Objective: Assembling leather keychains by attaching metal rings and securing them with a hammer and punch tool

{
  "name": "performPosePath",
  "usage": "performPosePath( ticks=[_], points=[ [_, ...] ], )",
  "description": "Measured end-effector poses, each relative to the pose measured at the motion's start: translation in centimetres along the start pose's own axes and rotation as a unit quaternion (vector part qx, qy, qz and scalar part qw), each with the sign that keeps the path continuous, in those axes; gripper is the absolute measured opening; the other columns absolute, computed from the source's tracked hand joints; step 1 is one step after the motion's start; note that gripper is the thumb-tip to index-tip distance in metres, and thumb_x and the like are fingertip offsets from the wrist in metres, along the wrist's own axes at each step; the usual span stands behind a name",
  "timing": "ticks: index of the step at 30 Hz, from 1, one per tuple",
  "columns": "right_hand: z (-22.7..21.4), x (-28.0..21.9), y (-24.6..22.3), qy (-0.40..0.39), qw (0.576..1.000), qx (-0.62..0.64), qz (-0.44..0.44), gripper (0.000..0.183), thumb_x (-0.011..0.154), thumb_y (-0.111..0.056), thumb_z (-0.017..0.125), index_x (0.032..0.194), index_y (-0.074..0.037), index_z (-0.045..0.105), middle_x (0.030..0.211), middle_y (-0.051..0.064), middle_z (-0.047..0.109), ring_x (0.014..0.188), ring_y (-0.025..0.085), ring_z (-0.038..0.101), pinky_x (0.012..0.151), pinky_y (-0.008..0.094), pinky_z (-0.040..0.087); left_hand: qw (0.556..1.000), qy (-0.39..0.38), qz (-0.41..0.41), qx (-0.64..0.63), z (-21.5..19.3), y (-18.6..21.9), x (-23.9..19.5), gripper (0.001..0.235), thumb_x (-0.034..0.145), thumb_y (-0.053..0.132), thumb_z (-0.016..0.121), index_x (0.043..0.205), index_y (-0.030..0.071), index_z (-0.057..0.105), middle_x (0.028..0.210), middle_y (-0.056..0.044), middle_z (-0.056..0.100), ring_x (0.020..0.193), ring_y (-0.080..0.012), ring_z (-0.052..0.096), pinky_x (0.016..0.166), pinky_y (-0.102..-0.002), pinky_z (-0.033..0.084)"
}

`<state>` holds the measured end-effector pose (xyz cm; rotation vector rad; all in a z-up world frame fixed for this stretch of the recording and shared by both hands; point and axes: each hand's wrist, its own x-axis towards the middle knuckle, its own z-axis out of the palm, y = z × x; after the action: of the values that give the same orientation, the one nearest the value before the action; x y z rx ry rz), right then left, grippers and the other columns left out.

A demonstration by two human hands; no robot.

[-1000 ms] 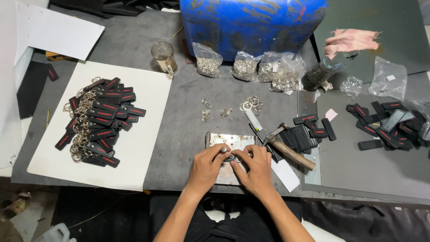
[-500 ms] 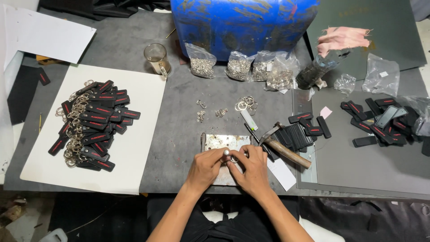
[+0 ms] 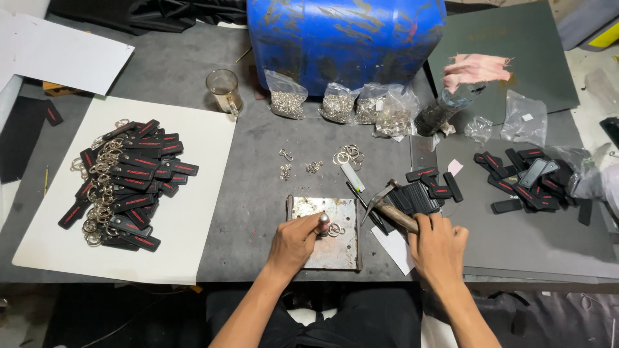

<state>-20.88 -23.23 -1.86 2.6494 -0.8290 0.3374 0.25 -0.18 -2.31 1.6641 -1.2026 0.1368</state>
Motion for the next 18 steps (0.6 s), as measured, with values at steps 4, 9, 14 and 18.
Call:
performPosePath(
  ticks=[4, 9, 14, 18],
  points=[
    [0.0, 0.0, 0.6, 0.008, 0.998, 0.032, -0.046, 0.013, 0.092, -0.028, 0.063, 0.101, -0.020, 0.063, 0.083, 0.001, 0.058, 0.076, 0.026, 0.057, 0.069, 0.041, 0.032, 1.000, -0.006, 0.011, 0.007, -0.1, -0.3, -0.2, 0.015, 0.090, -0.010, 0.067, 0.092, 0.006, 0.066, 0.074, 0.001, 0.070, 0.063, -0.0120, 0.067, 0.055, -0.028, 0.054],
    [-0.6, -0.9, 1.2, -0.001, 0.990, 0.140, -0.034, 0.023, 0.092, -0.031, 0.067, 0.106, -0.014, 0.065, 0.084, 0.004, 0.063, 0.079, 0.031, 0.061, 0.067, 0.045, 0.035, 1.000, -0.021, 0.013, 0.015, -0.3, -0.2, -0.3, 0.023, 0.088, -0.012, 0.061, 0.094, 0.009, 0.066, 0.065, 0.001, 0.060, 0.054, -0.0133, 0.054, 0.049, -0.029, 0.045],
    [-6.4, -1.0, -1.1, -0.077, 0.830, 0.470, 0.291, 0.021, 0.093, -0.029, 0.072, 0.089, -0.009, 0.071, 0.068, -0.003, 0.045, 0.065, 0.011, 0.040, 0.063, 0.029, 0.036, 0.999, -0.024, 0.017, 0.025, -0.1, -0.4, -0.4, 0.029, 0.082, -0.015, 0.061, 0.097, 0.010, 0.064, 0.068, -0.001, 0.060, 0.057, -0.0176, 0.056, 0.049, -0.032, 0.043],
    [-11.0, -1.5, -4.4, 0.080, 0.733, 0.636, 0.229, 0.046, 0.096, -0.044, 0.064, 0.072, -0.009, 0.047, 0.063, 0.001, 0.039, 0.056, 0.011, 0.035, 0.051, 0.026, 0.029, 0.999, -0.022, 0.021, 0.024, -0.2, -0.3, -0.3, 0.027, 0.085, -0.014, 0.061, 0.095, 0.011, 0.064, 0.071, 0.001, 0.063, 0.059, -0.0162, 0.059, 0.052, -0.030, 0.046]
  ],
)
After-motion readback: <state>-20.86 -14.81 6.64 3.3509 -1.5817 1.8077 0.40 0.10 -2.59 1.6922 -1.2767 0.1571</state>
